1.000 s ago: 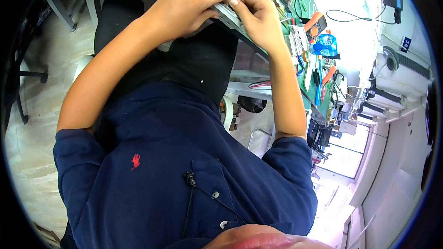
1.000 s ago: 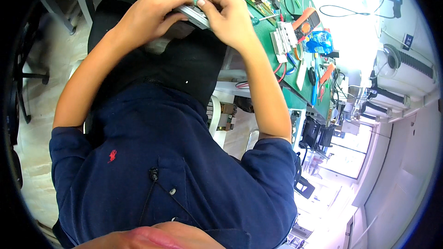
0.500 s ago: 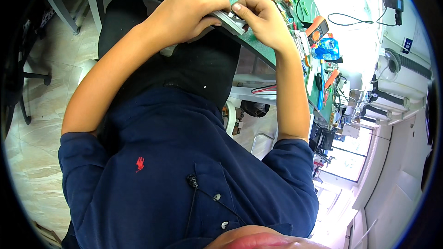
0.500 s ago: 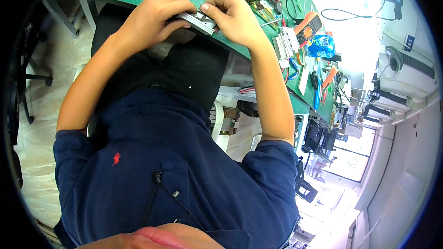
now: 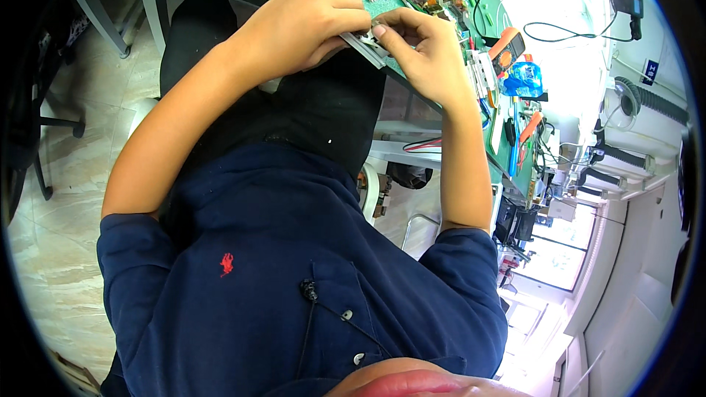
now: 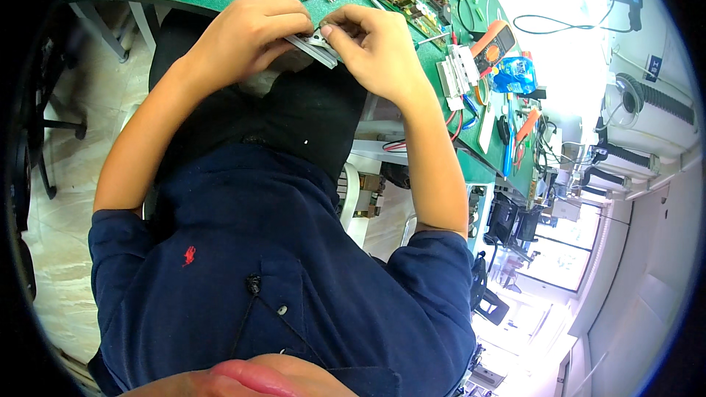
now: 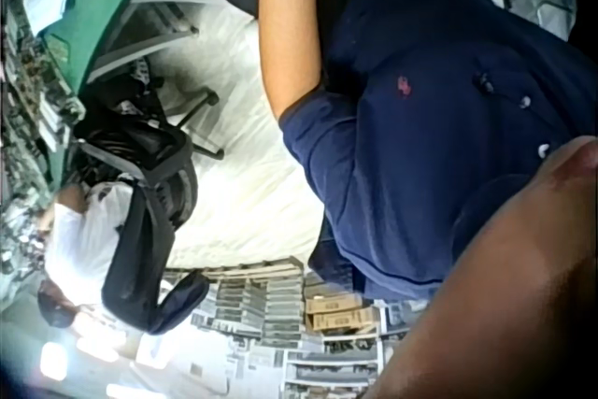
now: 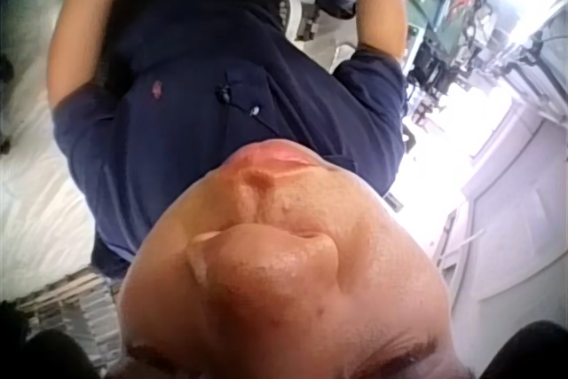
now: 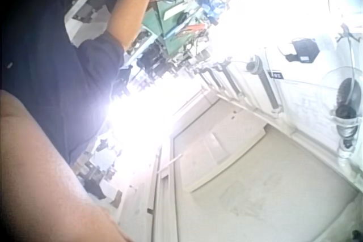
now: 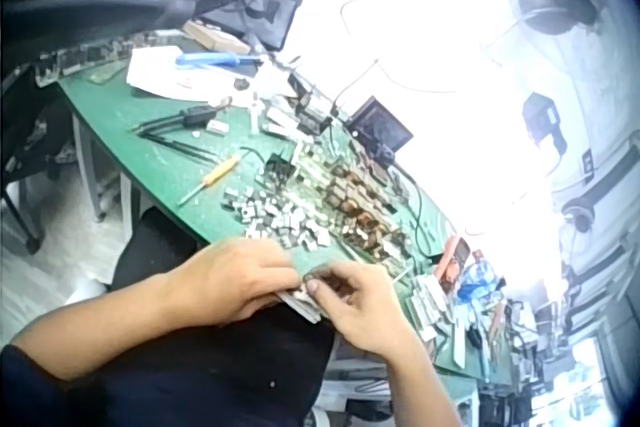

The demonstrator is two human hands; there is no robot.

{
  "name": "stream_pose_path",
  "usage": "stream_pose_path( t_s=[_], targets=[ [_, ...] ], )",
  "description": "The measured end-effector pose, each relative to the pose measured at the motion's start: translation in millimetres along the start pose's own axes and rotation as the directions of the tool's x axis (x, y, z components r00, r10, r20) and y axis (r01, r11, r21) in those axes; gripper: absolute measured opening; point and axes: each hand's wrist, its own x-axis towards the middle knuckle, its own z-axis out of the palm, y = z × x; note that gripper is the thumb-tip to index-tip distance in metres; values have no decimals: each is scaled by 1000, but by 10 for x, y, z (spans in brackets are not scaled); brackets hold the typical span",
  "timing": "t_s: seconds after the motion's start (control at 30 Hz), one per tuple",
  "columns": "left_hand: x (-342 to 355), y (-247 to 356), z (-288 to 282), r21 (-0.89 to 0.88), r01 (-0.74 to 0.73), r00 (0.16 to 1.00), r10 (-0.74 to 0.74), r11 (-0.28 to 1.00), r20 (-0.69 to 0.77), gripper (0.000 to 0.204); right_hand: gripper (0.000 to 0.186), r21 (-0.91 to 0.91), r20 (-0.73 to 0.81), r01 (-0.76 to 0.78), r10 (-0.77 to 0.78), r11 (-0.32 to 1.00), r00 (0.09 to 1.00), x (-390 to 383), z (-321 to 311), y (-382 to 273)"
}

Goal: The person assembles electronic components by inserting a metal part into a circuit board, using a screwdriver to tighten screws, and handling small heat sinks.

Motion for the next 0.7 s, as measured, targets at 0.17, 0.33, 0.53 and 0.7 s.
stream_pose_path(
  t_s=[0.17,0.33,0.53,0.7],
  targets=[
    [3,-22,-16,4,-15,1000,15,1000,14,27,18,42,-105,56,-51,998,993,-48,95,62],
    [0,-37,2,43,-70,997,71,997,-10,29,19,50,-165,3,5,999,986,-73,128,91],
    [3,-15,3,67,-72,997,73,995,-19,30,19,235,-224,15,39,972,974,-33,114,195],
    [9,-24,-20,110,-64,997,69,992,-38,32,17,383,-308,35,92,923,947,-24,166,149]
  ],
)
